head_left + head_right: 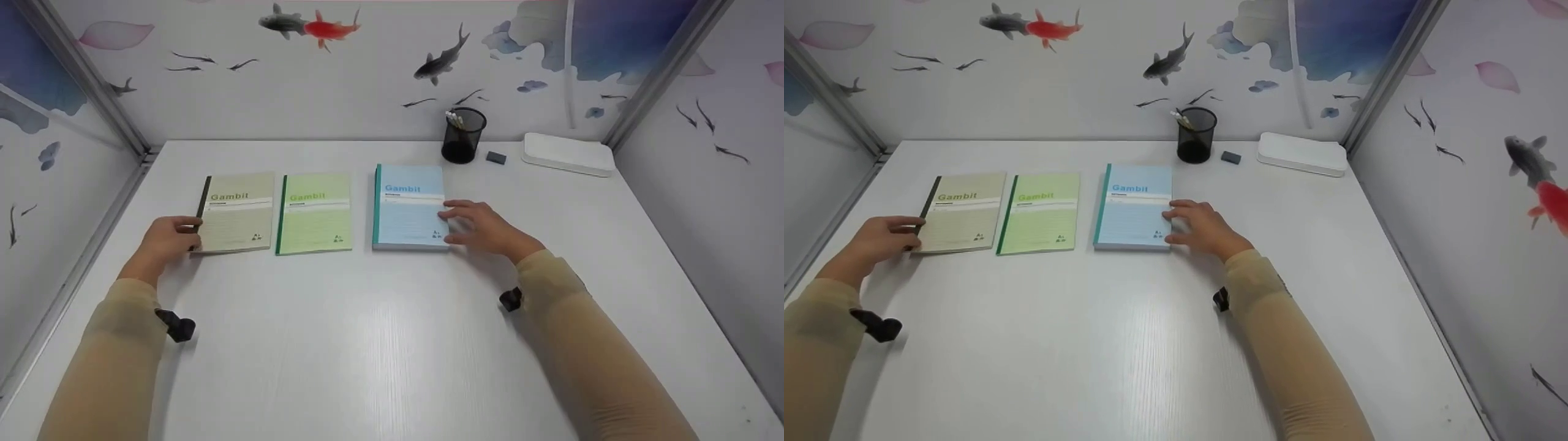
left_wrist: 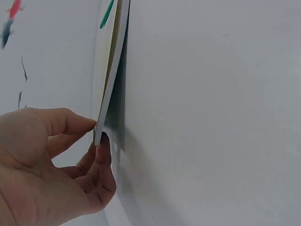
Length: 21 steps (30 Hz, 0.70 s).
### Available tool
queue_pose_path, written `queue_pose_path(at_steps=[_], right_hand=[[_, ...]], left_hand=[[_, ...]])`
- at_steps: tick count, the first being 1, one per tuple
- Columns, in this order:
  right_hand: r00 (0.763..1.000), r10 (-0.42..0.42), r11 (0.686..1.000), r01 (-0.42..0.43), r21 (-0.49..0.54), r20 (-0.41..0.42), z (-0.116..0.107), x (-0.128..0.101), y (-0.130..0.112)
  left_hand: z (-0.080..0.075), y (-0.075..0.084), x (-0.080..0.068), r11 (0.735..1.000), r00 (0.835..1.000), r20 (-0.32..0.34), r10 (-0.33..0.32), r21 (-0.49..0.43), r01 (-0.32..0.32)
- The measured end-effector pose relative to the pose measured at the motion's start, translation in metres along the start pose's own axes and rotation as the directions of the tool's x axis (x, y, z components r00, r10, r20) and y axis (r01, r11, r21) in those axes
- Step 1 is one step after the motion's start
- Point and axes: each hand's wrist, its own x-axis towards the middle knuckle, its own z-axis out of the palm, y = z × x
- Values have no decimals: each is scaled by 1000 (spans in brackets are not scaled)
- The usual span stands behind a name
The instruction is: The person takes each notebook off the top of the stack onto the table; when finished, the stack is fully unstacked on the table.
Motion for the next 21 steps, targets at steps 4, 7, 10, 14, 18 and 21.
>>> queue_pose_path(at_steps=[4,7,10,14,18,21], right_hand=[[1000,-13,1000,13,-12,-6,1,1,1],[1000,-11,1000,11,-25,0,1,1,2],[1000,-8,999,8,-31,6,2,2,4],[1000,4,1000,-3,-19,5,2,1,4],[1000,23,1000,-23,4,4,1,0,2],[999,32,999,-32,14,3,0,1,1]], left_hand=[[3,1,1,998,1000,9,14,64,-15],[6,0,2,995,1000,-2,26,101,-26],[9,-1,1,993,999,-13,35,118,-34],[10,-1,0,993,999,-23,29,112,-27],[9,1,0,993,1000,-21,21,114,-19],[11,6,1,990,998,-62,32,142,-23]])
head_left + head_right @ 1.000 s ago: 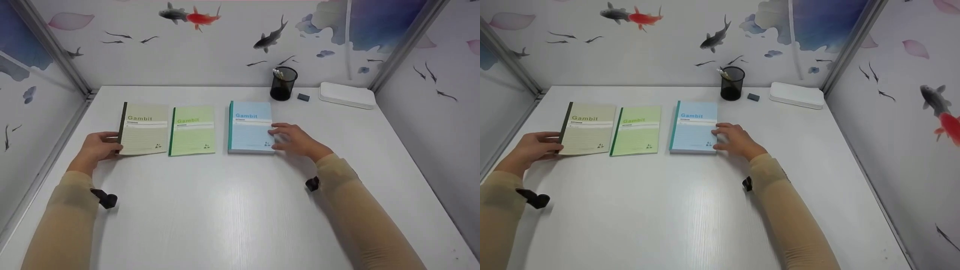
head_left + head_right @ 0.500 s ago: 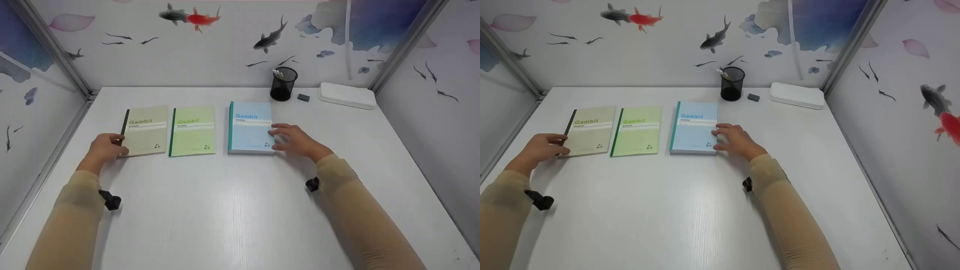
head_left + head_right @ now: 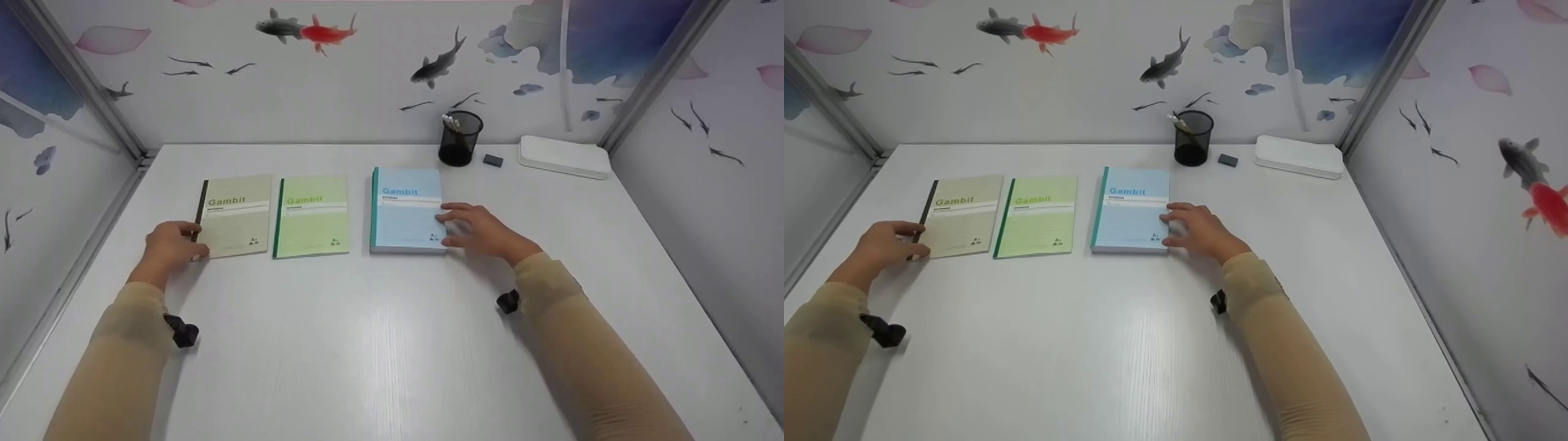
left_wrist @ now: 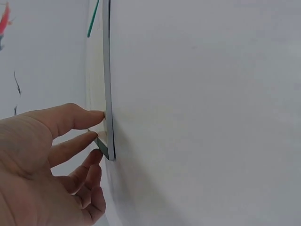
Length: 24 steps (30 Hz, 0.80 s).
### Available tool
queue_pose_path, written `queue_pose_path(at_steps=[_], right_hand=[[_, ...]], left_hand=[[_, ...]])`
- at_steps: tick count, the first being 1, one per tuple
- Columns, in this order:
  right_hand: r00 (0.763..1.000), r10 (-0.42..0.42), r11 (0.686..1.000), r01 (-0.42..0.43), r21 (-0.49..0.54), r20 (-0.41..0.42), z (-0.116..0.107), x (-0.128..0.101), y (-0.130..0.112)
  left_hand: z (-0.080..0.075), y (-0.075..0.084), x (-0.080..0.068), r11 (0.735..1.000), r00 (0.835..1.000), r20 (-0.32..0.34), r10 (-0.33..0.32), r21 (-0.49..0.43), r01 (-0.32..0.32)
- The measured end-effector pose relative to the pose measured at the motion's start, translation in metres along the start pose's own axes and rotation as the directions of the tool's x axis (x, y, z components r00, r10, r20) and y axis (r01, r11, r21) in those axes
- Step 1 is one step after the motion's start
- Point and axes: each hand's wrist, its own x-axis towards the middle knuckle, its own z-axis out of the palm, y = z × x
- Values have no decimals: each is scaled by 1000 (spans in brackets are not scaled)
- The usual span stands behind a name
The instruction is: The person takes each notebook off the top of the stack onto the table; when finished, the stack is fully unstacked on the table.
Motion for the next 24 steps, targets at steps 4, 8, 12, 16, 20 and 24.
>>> queue_pose_path(at_steps=[4,8,12,16,20,24], right_hand=[[1000,0,1000,0,-4,4,-2,1,-2],[1000,-26,1000,26,-17,7,-4,3,-2],[999,-43,999,43,-20,0,-4,2,-1],[1000,-18,1000,18,-14,8,-2,1,0],[1000,-4,1000,4,-8,10,1,1,1],[1000,-2,1000,2,2,1,1,0,1]], left_hand=[[11,17,0,999,996,-84,23,-24,-25],[32,44,0,986,986,-131,102,-115,-117],[57,75,2,961,969,-122,216,-151,-233],[84,108,2,926,938,-65,341,-151,-347],[110,138,0,885,895,-11,447,-141,-443],[134,167,-2,856,861,39,508,-137,-499]])
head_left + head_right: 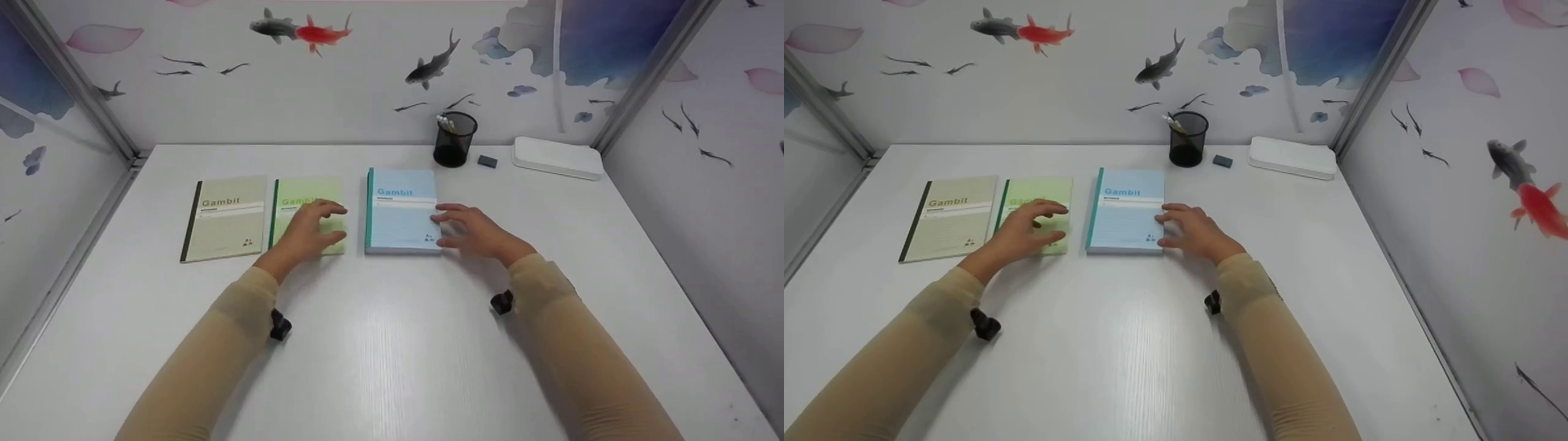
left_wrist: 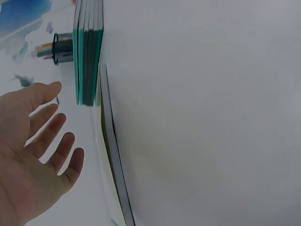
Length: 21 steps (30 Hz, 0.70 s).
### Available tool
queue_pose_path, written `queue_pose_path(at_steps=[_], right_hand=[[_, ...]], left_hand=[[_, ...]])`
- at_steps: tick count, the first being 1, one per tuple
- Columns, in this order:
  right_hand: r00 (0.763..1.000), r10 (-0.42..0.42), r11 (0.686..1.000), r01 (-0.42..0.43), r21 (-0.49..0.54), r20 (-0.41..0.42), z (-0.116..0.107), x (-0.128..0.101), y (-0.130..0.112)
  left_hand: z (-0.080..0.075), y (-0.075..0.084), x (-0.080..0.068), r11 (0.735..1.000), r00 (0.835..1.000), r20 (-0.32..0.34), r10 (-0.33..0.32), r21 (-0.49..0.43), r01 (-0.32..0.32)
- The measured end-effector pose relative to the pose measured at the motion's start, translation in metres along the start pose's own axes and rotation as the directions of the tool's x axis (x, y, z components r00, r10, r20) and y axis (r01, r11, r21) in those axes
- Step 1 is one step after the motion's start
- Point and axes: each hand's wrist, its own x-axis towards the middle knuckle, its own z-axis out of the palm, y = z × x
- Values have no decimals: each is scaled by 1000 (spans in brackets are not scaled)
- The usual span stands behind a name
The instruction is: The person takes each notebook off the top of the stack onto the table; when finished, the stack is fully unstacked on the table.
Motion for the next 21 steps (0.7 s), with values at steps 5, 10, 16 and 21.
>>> queue_pose_path(at_steps=[5,10,16,21], right_hand=[[1000,-5,1000,5,5,6,1,2,-2],[1000,-12,1000,12,-2,6,2,2,0],[999,-42,999,42,4,-14,0,1,3],[999,15,986,-9,166,-37,-2,2,1]], left_hand=[[18,17,11,999,998,40,47,7,-47],[27,22,14,998,994,97,47,32,-50],[32,22,18,998,991,129,19,53,-26],[30,23,20,998,989,143,-29,62,20]])
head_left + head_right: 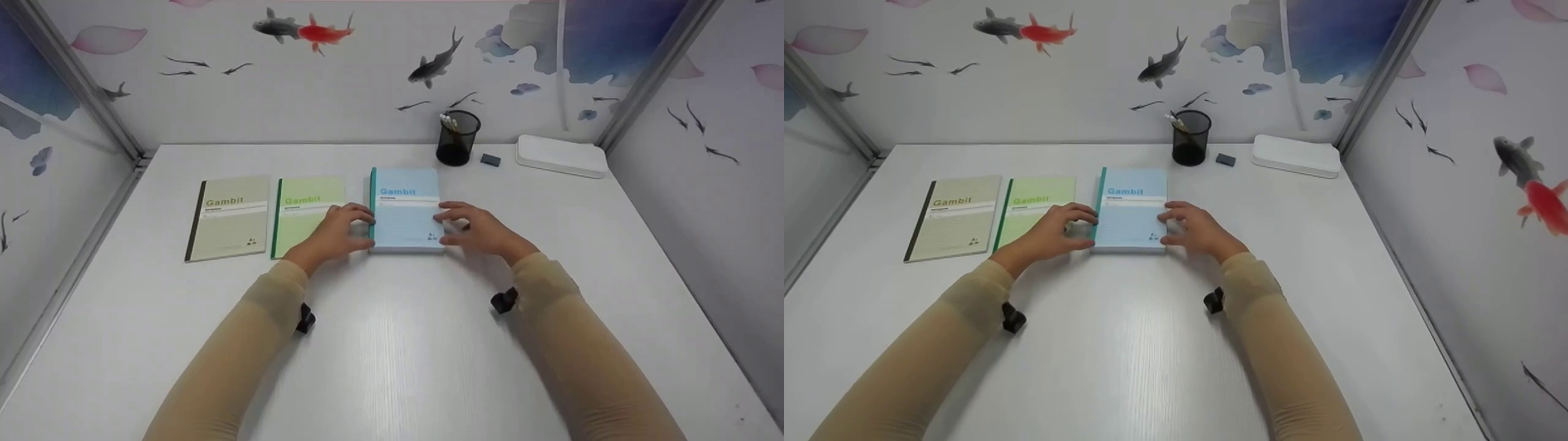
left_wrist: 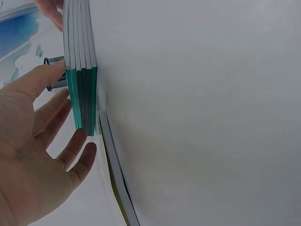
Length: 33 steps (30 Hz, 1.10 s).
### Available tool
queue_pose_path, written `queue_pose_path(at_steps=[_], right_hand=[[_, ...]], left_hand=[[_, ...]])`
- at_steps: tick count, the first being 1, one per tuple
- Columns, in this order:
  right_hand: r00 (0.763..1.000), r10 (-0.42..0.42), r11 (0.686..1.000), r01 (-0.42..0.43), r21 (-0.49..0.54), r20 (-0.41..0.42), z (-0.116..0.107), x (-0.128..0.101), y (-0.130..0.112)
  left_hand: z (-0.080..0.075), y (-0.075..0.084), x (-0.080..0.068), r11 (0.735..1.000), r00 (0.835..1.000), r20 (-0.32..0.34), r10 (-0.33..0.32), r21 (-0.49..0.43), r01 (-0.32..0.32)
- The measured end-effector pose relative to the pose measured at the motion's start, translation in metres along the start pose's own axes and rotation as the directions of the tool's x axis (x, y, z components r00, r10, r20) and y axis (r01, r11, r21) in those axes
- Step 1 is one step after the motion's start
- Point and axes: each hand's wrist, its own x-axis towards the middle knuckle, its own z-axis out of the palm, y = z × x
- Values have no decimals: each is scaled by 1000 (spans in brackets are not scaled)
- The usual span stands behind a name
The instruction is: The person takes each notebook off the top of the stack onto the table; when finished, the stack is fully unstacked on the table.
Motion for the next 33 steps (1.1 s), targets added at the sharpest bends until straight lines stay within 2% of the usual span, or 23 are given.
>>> queue_pose_path(at_steps=[5,9,12,19,24,33], right_hand=[[988,126,970,-104,220,-89,2,6,-5],[971,228,939,-199,279,-75,8,11,-5],[956,284,925,-253,282,-74,14,14,-4],[949,301,929,-270,252,-96,18,16,-2],[949,304,918,-270,291,-80,17,17,0],[932,362,860,-321,397,-30,14,16,1]], left_hand=[[-3,4,1,999,999,0,-32,-7,32],[-1,5,1,999,999,2,-32,-6,32],[2,4,1,1000,1000,1,-27,-15,27],[4,2,-1,1000,999,-32,-19,-1,19],[2,2,1,999,998,-40,-38,-17,37],[2,-1,3,995,996,-49,-73,-65,70]])
